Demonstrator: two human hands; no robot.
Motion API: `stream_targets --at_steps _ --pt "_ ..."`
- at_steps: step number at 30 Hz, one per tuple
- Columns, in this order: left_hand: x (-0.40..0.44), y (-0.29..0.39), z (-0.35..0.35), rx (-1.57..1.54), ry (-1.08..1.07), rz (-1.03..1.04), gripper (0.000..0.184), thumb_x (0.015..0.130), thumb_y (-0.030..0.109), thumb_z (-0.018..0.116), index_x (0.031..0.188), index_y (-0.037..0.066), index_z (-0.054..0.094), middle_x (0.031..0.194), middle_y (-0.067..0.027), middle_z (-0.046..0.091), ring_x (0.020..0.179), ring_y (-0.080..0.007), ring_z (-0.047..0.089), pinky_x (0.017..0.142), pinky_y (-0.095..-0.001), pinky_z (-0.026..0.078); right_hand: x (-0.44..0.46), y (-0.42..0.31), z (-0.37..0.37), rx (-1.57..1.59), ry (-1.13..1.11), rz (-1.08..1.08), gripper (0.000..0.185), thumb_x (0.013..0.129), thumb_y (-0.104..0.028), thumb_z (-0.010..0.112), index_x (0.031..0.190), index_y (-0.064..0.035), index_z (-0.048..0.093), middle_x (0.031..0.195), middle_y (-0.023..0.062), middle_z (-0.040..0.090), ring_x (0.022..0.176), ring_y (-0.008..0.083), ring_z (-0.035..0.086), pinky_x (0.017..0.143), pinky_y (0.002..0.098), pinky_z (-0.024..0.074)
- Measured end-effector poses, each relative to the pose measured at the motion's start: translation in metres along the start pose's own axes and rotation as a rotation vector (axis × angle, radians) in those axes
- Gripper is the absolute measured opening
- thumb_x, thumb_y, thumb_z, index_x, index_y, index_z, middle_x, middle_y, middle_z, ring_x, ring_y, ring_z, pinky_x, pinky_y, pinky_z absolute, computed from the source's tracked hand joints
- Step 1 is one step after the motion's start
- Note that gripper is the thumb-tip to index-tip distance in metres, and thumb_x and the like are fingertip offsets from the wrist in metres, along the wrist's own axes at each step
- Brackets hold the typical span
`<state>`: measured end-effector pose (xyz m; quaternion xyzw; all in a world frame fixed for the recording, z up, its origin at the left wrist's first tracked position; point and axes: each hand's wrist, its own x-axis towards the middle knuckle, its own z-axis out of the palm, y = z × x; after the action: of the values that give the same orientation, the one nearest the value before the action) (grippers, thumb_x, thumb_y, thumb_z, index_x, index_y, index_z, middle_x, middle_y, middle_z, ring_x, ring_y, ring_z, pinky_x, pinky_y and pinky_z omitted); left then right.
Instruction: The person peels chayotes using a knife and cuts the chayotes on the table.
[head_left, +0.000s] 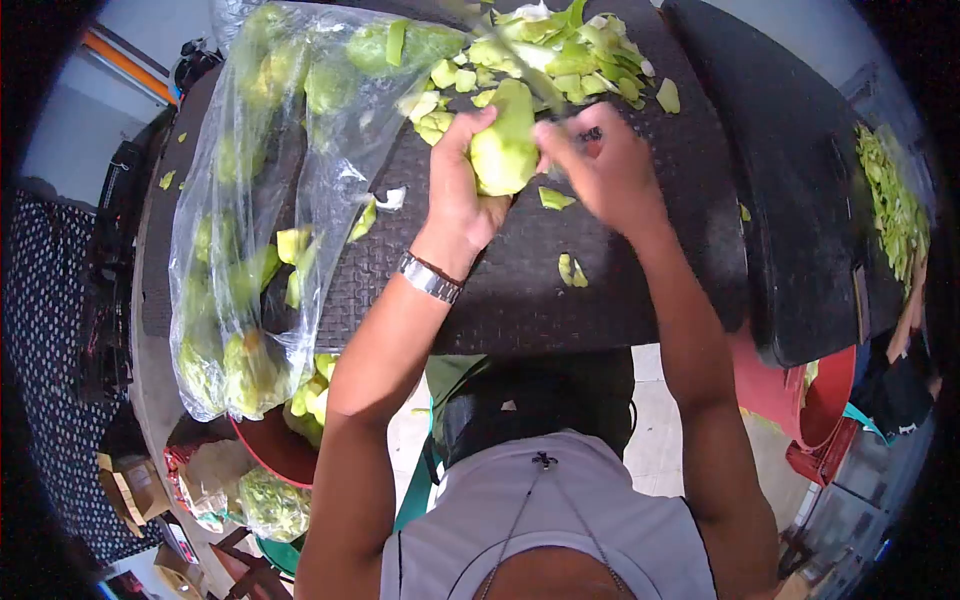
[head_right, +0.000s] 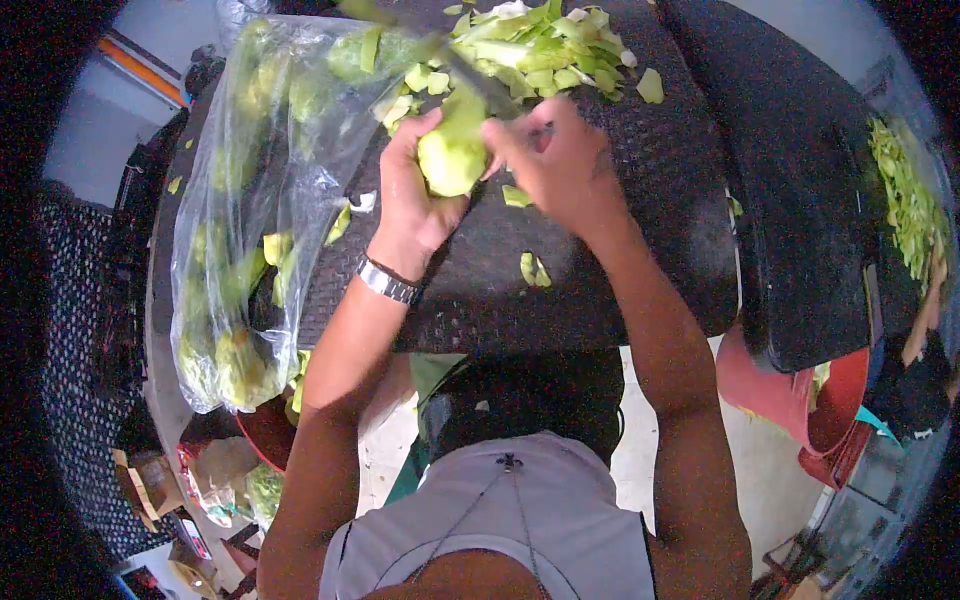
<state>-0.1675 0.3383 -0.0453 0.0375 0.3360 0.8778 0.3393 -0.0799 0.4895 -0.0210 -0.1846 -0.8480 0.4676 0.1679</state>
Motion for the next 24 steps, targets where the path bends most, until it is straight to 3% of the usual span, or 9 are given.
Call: stream_targets --at_steps 3,7,10,13,17,20,24 --pt "0.001 0.003 -0.003 -0.074 -0.013 -0.001 0.046 0.096 0.030 0.057 0.130 -0.001 0.058 0.114 -0.0131 0.069 0.097 -0.0283 0.068 0.090 -0.0425 0.057 0.017 0.024 -0.008 -0.043 0.177 0.015 0.060 0.084 -0.056 0.079 0.097 0.0002 0.064 0.082 0.0144 0.071 0.076 0.0262 0.070 0.071 0.0384 0.0544" --pt "0.002 0.004 -0.006 -0.037 0.080 -0.023 0.045 0.097 0.032 0.055 0.130 0.001 0.060 0.115 -0.0101 0.070 0.098 -0.0260 0.069 0.090 -0.0412 0.056 0.007 0.009 -0.011 -0.082 0.049 -0.072 0.059 0.085 -0.058 0.077 0.095 -0.0016 0.062 0.081 0.0192 0.070 0.078 0.0309 0.072 0.073 0.0420 0.0558" --pt "0.001 -0.003 -0.004 -0.102 0.115 0.119 0.042 0.095 0.034 0.064 0.124 0.004 0.063 0.109 -0.0095 0.070 0.097 -0.0253 0.069 0.087 -0.0390 0.056 -0.011 -0.006 -0.006 -0.269 -0.146 -0.192 0.062 0.084 -0.063 0.076 0.093 -0.0034 0.060 0.076 0.0189 0.070 0.074 0.0355 0.073 0.069 0.0456 0.0566" --pt "-0.001 -0.003 -0.009 -0.105 0.095 0.036 0.043 0.096 0.038 0.065 0.123 0.006 0.064 0.108 -0.0084 0.070 0.097 -0.0249 0.068 0.087 -0.0385 0.056 -0.020 -0.009 0.002 -0.337 -0.204 -0.349 0.066 0.081 -0.068 0.075 0.091 -0.0049 0.059 0.072 0.0164 0.070 0.071 0.0399 0.073 0.065 0.0490 0.0571" --pt "0.000 -0.002 -0.014 -0.087 0.003 -0.074 0.050 0.098 0.044 0.056 0.128 0.004 0.061 0.115 -0.0123 0.070 0.100 -0.0283 0.069 0.091 -0.0404 0.056 -0.018 -0.004 0.006 -0.394 -0.199 -0.379 0.066 0.081 -0.070 0.073 0.091 -0.0061 0.059 0.072 0.0161 0.071 0.070 0.0401 0.073 0.064 0.0504 0.0573" --pt "0.006 -0.004 -0.015 -0.033 0.022 -0.012 0.048 0.099 0.044 0.053 0.125 0.005 0.062 0.113 -0.0127 0.070 0.097 -0.0281 0.069 0.086 -0.0421 0.056 -0.013 0.005 0.004 -0.412 -0.101 -0.492 0.049 0.085 -0.054 0.079 0.087 -0.0092 0.058 0.062 0.0079 0.062 0.057 0.0301 0.067 0.055 0.0413 0.0514" --pt "-0.003 0.011 -0.014 -0.091 -0.008 -0.052 0.040 0.100 0.038 0.048 0.118 0.007 0.064 0.108 -0.0122 0.072 0.092 -0.0302 0.069 0.072 -0.0431 0.057 0.015 0.028 -0.016 -0.491 0.046 -0.360 0.050 0.086 -0.058 0.074 0.087 -0.0094 0.062 0.067 0.0100 0.067 0.066 0.0334 0.070 0.064 0.0462 0.0537"
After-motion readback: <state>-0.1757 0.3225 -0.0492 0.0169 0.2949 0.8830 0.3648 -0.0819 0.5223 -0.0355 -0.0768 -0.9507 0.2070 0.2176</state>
